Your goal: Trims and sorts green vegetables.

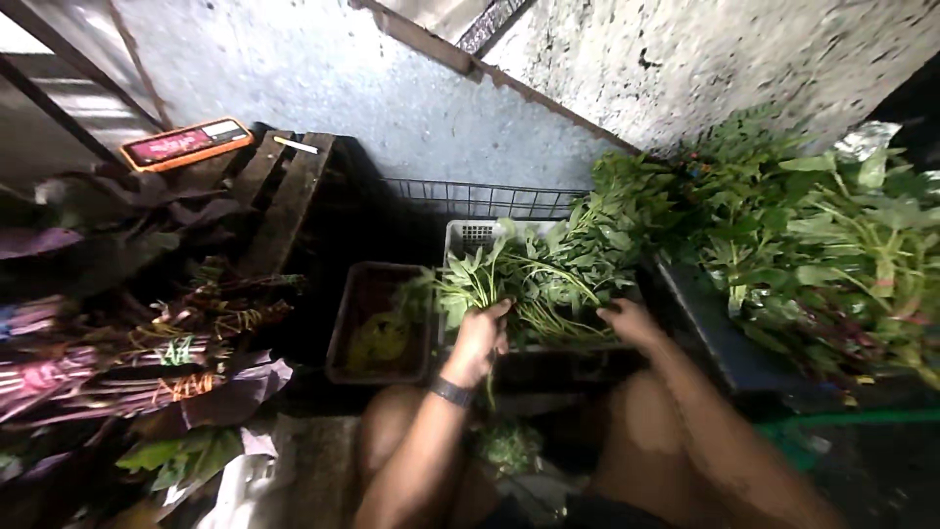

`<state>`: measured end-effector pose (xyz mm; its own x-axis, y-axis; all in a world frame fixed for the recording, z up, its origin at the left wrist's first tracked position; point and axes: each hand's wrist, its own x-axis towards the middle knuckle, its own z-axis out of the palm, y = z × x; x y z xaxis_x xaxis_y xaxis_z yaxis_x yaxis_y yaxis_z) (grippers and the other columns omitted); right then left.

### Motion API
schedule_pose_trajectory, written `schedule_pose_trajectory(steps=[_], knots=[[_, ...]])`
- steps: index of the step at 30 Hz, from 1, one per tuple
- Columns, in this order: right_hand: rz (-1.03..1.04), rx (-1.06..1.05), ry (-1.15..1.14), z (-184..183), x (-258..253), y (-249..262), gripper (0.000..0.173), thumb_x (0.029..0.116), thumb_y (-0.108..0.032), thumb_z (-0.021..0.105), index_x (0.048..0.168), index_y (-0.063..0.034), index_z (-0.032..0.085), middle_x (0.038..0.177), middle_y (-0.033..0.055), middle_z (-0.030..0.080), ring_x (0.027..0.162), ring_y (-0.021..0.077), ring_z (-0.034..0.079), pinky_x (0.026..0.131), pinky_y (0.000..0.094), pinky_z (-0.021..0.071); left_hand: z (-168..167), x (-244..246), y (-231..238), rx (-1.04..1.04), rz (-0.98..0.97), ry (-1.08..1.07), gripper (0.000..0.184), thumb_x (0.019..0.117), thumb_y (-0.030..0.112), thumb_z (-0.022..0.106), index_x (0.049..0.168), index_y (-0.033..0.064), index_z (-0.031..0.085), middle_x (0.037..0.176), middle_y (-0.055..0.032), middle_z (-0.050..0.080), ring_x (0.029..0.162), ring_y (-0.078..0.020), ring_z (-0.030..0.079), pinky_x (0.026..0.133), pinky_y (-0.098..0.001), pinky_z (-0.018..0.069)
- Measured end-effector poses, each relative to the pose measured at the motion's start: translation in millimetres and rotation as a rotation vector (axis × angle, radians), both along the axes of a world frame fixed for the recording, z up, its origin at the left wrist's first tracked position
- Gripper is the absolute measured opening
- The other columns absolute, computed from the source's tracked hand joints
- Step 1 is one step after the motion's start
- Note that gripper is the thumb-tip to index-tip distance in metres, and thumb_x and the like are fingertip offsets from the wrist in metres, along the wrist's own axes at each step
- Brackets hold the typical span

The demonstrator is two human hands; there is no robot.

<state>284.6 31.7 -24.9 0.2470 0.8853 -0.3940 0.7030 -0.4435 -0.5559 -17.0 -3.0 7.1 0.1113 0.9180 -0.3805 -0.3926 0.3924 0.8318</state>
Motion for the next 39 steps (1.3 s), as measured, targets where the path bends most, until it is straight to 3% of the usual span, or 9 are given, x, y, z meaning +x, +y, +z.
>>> schedule_pose_trajectory(steps=[5,9,13,16,18,20,27,36,39], knots=[[-0.01,0.306,0.061,54,-16,-1,0.037,0.1092,-0.026,0.048,0.136,-0.0028,0.059,0.117,0.0189,0.068,0.093,0.0282,0.071,0.086,0.0486,0.0593,1,-3,0,0.165,-0.09,0.169,0.028,0.1076,0.017,0.054,0.126,-0.0019,0.062,0.074,-0.0105,0.069,0.058,-0.0195,0.069,0.06,-0.0348,0.0634],[-0.111,0.711,0.246,92,-15,-13,0.031,0.1084,-0.02,0.048,0.129,-0.001,0.061,0.099,0.0098,0.066,0.064,0.0127,0.058,0.06,0.0327,0.0545,6,-5,-1,0.283,-0.116,0.361,0.029,0.1077,0.029,0.054,0.121,0.0066,0.066,0.065,-0.0017,0.058,0.047,-0.0116,0.053,0.045,-0.0285,0.0503],[-0.127,1.084,0.423,109,4,-20,0.026,0.1076,-0.016,0.05,0.129,-0.0025,0.057,0.103,0.0006,0.066,0.071,0.0083,0.064,0.066,0.0283,0.0588,7,-14,4,0.337,0.134,0.473,0.017,0.1015,0.027,0.065,0.102,0.0106,0.07,0.071,0.0011,0.062,0.056,-0.0086,0.055,0.055,-0.0292,0.0494],[-0.248,1.017,0.222,93,18,-14,0.032,0.1083,-0.02,0.048,0.135,-0.003,0.054,0.11,0.0056,0.065,0.079,0.0116,0.066,0.072,0.0309,0.0596,0,-20,8,0.318,0.257,0.404,0.015,0.1024,0.025,0.064,0.101,0.0108,0.07,0.062,-0.0006,0.056,0.046,-0.0108,0.048,0.045,-0.0286,0.0438],[-0.257,0.756,-0.105,71,22,-19,0.046,0.1052,-0.024,0.054,0.147,-0.0043,0.049,0.136,0.0206,0.059,0.116,0.029,0.064,0.099,0.0469,0.0541,-3,-20,8,0.264,0.273,0.375,0.024,0.1044,0.032,0.06,0.094,0.0111,0.064,0.056,-0.001,0.049,0.042,-0.0125,0.043,0.041,-0.0292,0.0407],[-0.116,0.578,-0.29,55,10,-34,0.062,0.0995,-0.025,0.063,0.152,-0.0008,0.043,0.153,0.0339,0.039,0.141,0.0505,0.04,0.116,0.0637,0.0353,-3,-18,6,0.239,0.265,0.376,0.028,0.1048,0.036,0.059,0.093,0.011,0.064,0.055,-0.0014,0.047,0.041,-0.013,0.043,0.04,-0.0292,0.0396],[0.641,0.331,-0.477,-5,-48,-46,0.029,0.1009,-0.02,0.063,0.123,-0.0024,0.07,0.128,0.0239,0.065,0.123,0.0444,0.059,0.108,0.0606,0.0438,-5,-12,3,0.218,0.164,0.355,0.032,0.106,0.04,0.056,0.097,0.0111,0.065,0.057,-0.002,0.048,0.04,-0.0121,0.04,0.038,-0.0265,0.0379],[0.032,0.363,-0.219,39,-11,-15,0.033,0.1077,-0.028,0.054,0.13,-0.0062,0.064,0.119,0.0195,0.07,0.111,0.0374,0.067,0.098,0.0605,0.0508,-4,-17,2,0.204,0.15,0.311,0.032,0.1059,0.042,0.055,0.098,0.0132,0.064,0.058,-0.0013,0.048,0.038,-0.0114,0.04,0.036,-0.0266,0.0394],[0.054,0.352,-0.388,29,-10,-24,0.047,0.1022,-0.02,0.062,0.145,-0.0039,0.052,0.14,0.0273,0.055,0.128,0.0484,0.054,0.107,0.0651,0.0437,-5,-14,1,0.198,0.141,0.312,0.032,0.1056,0.043,0.055,0.094,0.0132,0.063,0.057,-0.0014,0.047,0.038,-0.0122,0.04,0.036,-0.0269,0.0384]])
